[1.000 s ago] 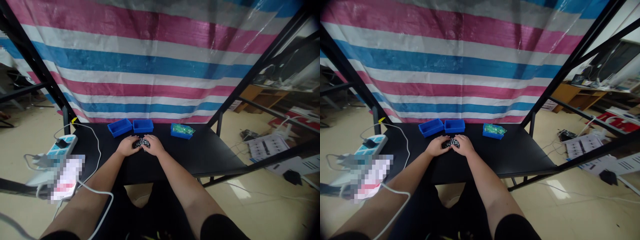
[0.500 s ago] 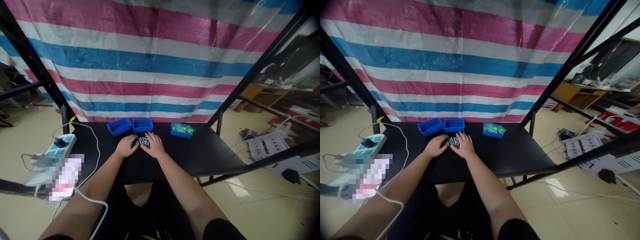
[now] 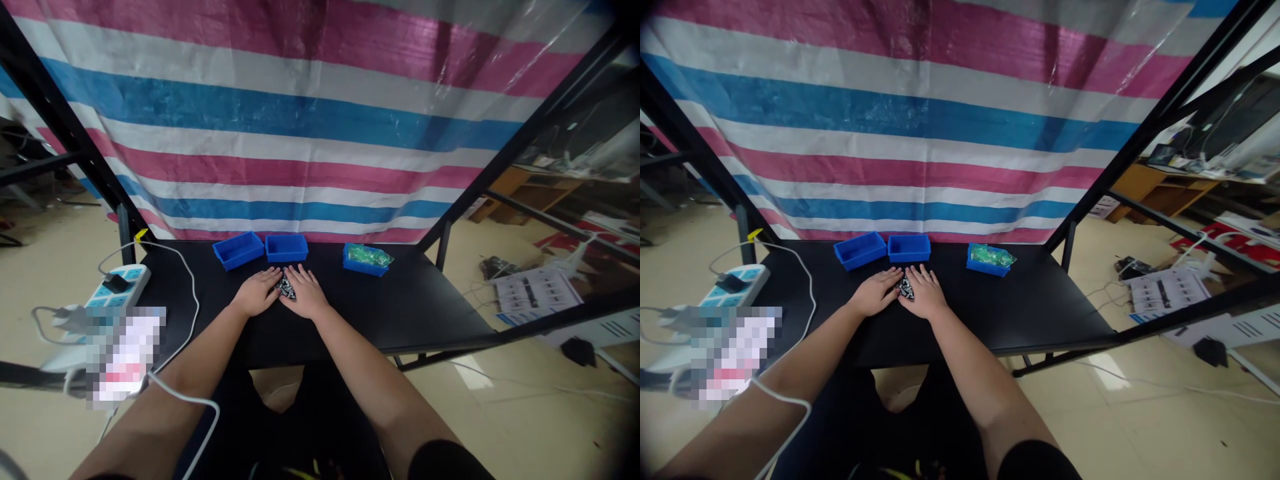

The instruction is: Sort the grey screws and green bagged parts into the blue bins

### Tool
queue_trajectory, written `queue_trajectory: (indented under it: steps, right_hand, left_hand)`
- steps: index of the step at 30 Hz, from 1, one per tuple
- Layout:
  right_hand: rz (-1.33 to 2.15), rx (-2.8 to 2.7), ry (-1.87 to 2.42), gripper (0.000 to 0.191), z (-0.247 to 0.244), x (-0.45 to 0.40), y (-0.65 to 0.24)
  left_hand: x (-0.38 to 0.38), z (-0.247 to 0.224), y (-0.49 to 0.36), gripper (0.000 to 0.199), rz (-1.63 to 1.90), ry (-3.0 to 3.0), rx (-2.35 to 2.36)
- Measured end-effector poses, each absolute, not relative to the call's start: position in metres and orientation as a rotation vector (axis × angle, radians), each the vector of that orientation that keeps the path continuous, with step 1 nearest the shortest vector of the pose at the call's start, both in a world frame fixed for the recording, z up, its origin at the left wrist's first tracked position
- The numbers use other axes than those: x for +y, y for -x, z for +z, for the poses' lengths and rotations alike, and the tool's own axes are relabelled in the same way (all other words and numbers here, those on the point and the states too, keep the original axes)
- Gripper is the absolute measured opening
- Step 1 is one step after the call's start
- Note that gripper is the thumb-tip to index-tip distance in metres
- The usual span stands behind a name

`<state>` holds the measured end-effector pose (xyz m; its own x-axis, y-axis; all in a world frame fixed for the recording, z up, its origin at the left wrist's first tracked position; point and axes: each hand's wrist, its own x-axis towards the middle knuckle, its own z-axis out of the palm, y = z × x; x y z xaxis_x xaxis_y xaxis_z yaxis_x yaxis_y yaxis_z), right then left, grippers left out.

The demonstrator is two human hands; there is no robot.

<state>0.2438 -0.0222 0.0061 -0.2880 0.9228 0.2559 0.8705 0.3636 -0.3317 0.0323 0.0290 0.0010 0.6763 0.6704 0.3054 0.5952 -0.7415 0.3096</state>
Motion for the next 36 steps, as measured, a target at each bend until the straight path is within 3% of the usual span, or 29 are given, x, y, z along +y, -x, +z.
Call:
queue_trajectory:
  steps: [6, 21, 27, 36]
  right_hand:
    - [0.169, -2.106, 1.676, 0.084, 0.0037, -0.0201, -0.2433]
    - [0.231, -2.205, 1.467, 0.082, 0.004, -0.0196, -0.2449]
    - [0.217, -2.091, 1.595, 0.091, 0.0042, -0.019, -0.2456]
    - [0.229, -1.988, 1.74, 0.084, 0.0052, -0.018, -0.2484]
  left_hand:
    - [0.0267, 0.0046, -0.0346, 0.059, 0.658, -2.668, 1.197]
    - [0.0257, 0.0061, -0.0338, 0.059, 0.673, -2.68, 1.008]
    - [0.0273, 0.0052, -0.0345, 0.062, 0.689, -2.66, 1.172]
    - [0.0294, 0.0023, -0.0299, 0.066, 0.763, -2.505, 1.221]
